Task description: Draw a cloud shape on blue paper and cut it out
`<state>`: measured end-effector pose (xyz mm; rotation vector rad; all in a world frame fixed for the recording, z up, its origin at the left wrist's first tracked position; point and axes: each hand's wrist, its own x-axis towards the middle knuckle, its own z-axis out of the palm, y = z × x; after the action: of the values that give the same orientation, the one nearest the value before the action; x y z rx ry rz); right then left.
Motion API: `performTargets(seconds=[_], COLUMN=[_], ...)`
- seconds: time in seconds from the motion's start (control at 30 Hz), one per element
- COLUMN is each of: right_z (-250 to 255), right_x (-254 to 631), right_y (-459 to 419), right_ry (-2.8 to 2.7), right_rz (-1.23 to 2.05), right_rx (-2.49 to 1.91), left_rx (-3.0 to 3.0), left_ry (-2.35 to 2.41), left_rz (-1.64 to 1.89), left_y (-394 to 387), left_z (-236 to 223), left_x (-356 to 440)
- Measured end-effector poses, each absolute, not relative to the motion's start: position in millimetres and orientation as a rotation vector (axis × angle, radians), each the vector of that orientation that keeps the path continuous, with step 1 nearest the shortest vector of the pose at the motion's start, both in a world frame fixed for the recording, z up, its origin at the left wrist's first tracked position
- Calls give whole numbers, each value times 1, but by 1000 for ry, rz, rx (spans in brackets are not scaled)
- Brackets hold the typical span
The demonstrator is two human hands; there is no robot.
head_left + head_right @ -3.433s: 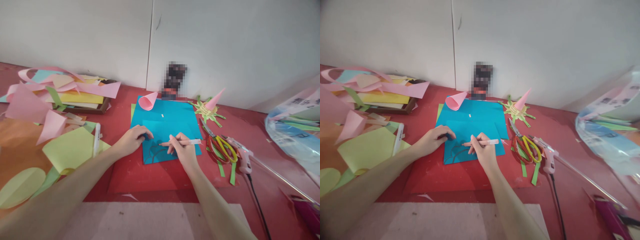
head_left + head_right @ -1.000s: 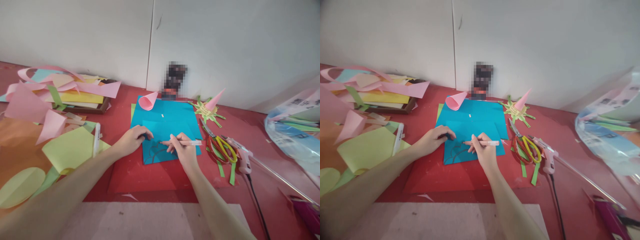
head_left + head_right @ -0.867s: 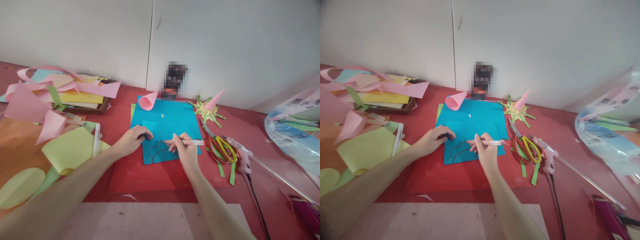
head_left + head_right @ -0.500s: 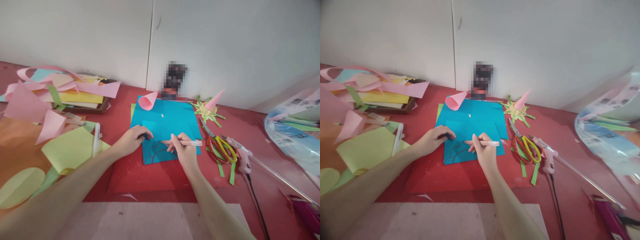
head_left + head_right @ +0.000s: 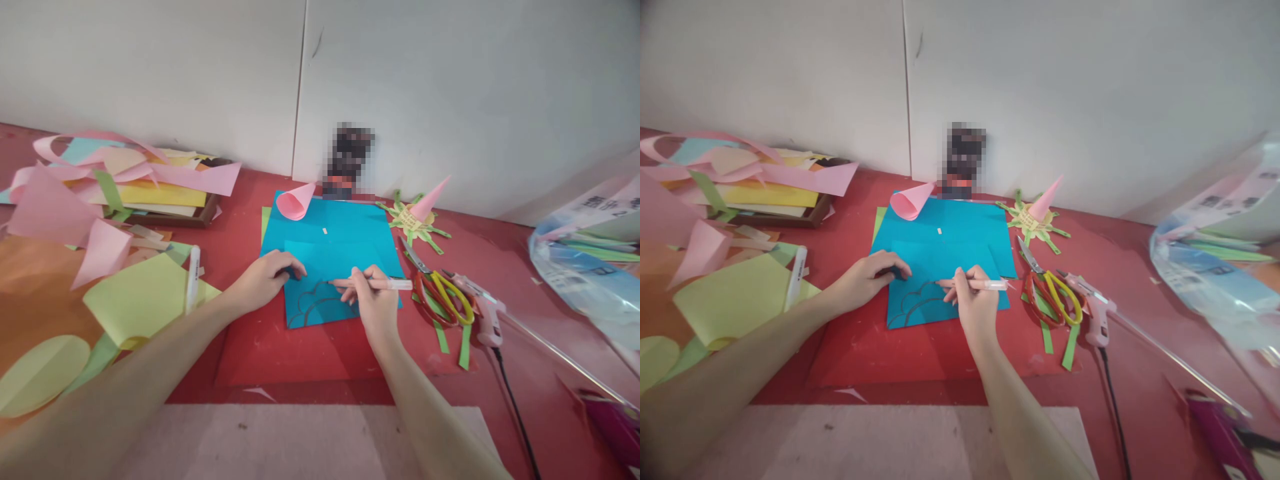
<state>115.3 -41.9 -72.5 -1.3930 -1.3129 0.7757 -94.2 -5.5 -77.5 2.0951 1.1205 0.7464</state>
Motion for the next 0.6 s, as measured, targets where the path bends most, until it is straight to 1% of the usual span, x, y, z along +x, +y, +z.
performTargets(seconds=[0.17,0.43,0.6], right_z=[-74,-74,-74], right_x=[117,116,116], right_y=[-42,-41,-42], right_ry=[-1247,-1366,-1360], right_rz=[801,863,802], right_rx=[-1401,-1321,-1356], left_rx=[2097,2096,2100], left_ry=[1114,1127,1127], left_rz=[753,740,743], left_y=[-6,-7,-6], left_z=[-78,-77,-77], left_x=[-94,-93,-93])
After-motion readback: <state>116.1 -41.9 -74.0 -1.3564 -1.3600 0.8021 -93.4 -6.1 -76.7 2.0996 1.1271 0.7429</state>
